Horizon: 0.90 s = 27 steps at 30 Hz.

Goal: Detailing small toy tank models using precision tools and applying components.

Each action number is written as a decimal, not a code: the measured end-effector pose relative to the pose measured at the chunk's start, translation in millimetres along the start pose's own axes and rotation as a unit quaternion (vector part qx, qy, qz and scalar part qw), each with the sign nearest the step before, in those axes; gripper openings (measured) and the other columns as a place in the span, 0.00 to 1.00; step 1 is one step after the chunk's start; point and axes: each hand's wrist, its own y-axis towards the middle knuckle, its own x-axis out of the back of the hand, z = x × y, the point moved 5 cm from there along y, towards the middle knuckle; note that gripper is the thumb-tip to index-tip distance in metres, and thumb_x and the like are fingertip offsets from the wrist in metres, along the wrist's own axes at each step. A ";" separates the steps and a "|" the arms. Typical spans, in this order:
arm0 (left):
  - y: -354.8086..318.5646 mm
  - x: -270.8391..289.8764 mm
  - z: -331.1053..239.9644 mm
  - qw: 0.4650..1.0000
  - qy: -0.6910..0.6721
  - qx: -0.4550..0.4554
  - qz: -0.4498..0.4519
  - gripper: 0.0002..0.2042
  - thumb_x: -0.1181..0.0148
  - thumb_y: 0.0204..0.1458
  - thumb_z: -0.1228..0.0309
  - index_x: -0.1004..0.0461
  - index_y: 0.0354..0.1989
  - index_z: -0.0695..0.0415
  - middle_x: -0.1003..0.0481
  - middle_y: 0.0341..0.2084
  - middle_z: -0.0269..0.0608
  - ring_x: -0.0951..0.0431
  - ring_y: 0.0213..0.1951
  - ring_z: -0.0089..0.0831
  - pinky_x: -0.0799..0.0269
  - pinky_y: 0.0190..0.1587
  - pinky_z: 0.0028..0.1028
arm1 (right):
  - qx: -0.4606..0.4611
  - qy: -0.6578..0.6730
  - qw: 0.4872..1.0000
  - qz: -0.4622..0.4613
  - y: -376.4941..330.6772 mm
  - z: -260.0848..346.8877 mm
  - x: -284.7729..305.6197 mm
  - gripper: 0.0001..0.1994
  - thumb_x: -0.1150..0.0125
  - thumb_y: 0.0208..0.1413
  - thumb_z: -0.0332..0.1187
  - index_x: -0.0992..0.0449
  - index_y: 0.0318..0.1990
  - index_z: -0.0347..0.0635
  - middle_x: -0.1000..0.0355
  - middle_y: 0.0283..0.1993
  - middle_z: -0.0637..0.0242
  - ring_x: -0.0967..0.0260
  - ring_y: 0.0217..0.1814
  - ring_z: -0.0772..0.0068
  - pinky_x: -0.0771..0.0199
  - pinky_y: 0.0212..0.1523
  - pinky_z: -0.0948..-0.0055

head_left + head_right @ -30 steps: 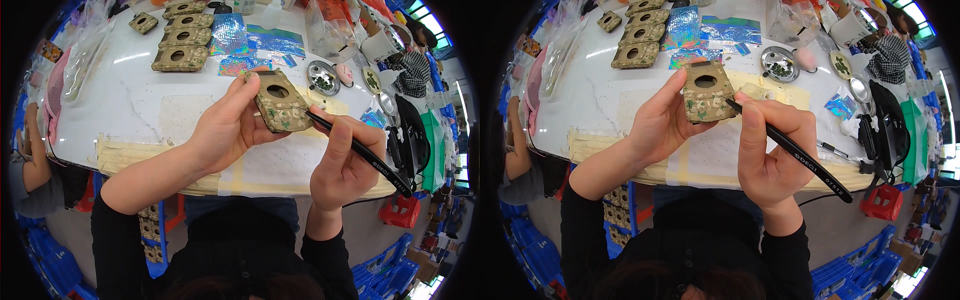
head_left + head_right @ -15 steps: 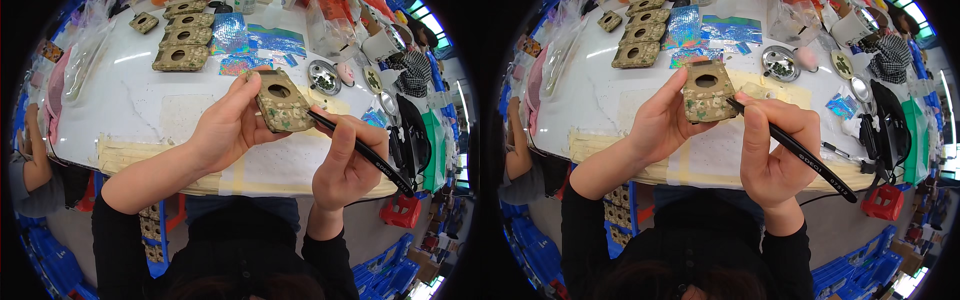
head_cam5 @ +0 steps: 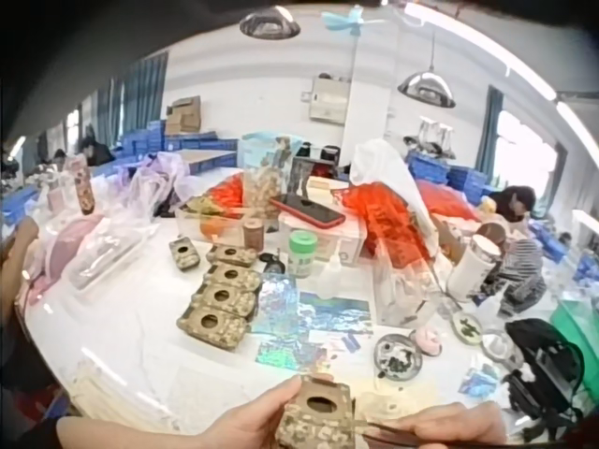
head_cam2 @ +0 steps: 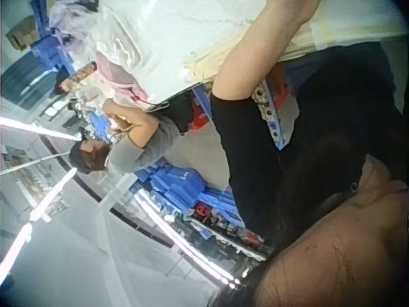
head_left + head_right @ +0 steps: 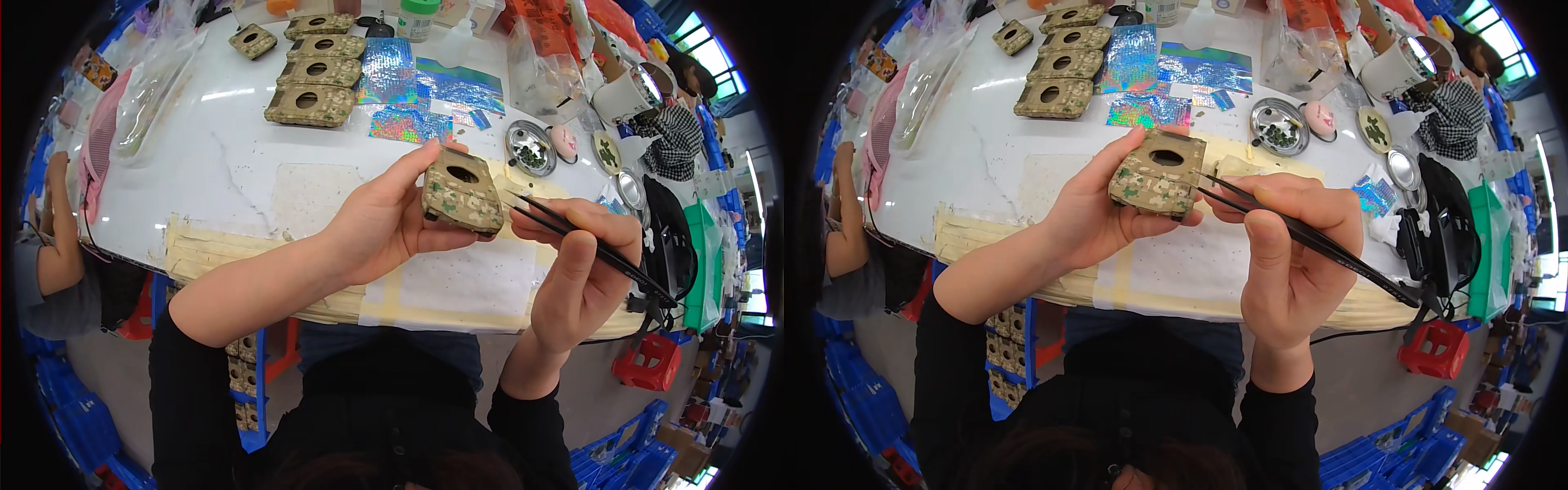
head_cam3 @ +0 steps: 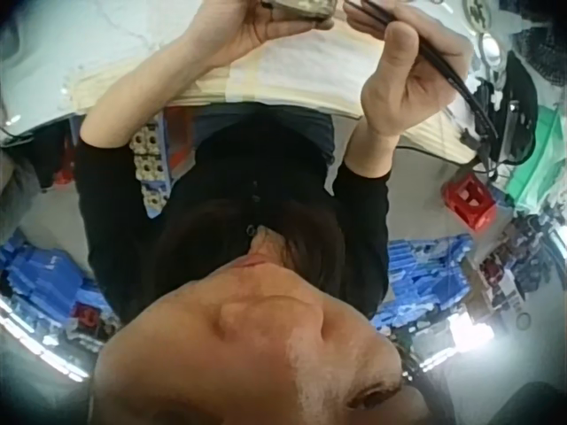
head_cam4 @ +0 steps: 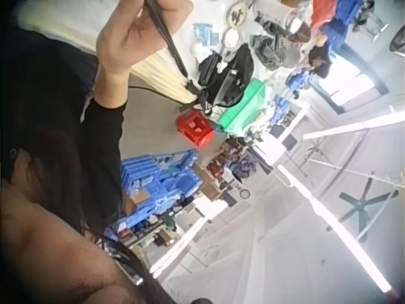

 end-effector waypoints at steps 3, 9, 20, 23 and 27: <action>0.9 2.1 1.5 1.000 0.002 0.009 -0.017 0.25 0.64 0.60 0.52 0.39 0.55 0.61 0.28 0.42 0.52 0.23 0.41 0.45 0.21 0.39 0.28 | 0.019 -0.016 1.000 -0.007 0.2 2.2 2.9 0.09 0.47 0.56 0.27 0.37 0.39 0.30 0.32 0.37 0.50 0.28 0.37 0.66 0.21 0.37 0.72; 0.0 0.1 0.8 0.999 0.002 0.007 -0.032 0.25 0.63 0.60 0.53 0.39 0.55 0.61 0.27 0.42 0.51 0.23 0.41 0.45 0.21 0.39 0.27 | 0.030 -0.111 0.993 0.008 -2.5 3.4 9.1 0.12 0.53 0.60 0.32 0.37 0.40 0.28 0.34 0.35 0.51 0.26 0.32 0.59 0.20 0.35 0.67; -0.1 0.3 0.8 1.000 0.014 0.003 -0.017 0.24 0.63 0.60 0.53 0.39 0.55 0.58 0.28 0.43 0.49 0.23 0.41 0.43 0.22 0.40 0.27 | -0.020 -0.001 0.999 0.031 -0.1 -8.4 -0.2 0.08 0.52 0.59 0.27 0.37 0.39 0.29 0.35 0.38 0.52 0.29 0.40 0.62 0.20 0.40 0.67; 0.7 3.8 1.5 0.999 0.022 -0.006 -0.036 0.23 0.63 0.60 0.53 0.40 0.56 0.58 0.28 0.44 0.48 0.23 0.42 0.43 0.22 0.41 0.27 | -0.028 0.006 0.999 0.030 -0.8 -8.8 -0.8 0.07 0.50 0.57 0.25 0.36 0.39 0.29 0.34 0.38 0.53 0.30 0.40 0.66 0.21 0.40 0.70; 0.8 3.8 0.9 0.999 0.036 -0.012 -0.035 0.23 0.63 0.60 0.53 0.41 0.56 0.57 0.28 0.44 0.47 0.23 0.42 0.43 0.23 0.42 0.28 | -0.005 -0.053 0.997 0.052 0.1 -7.3 -1.2 0.08 0.54 0.60 0.28 0.37 0.38 0.28 0.35 0.37 0.52 0.29 0.39 0.63 0.19 0.38 0.66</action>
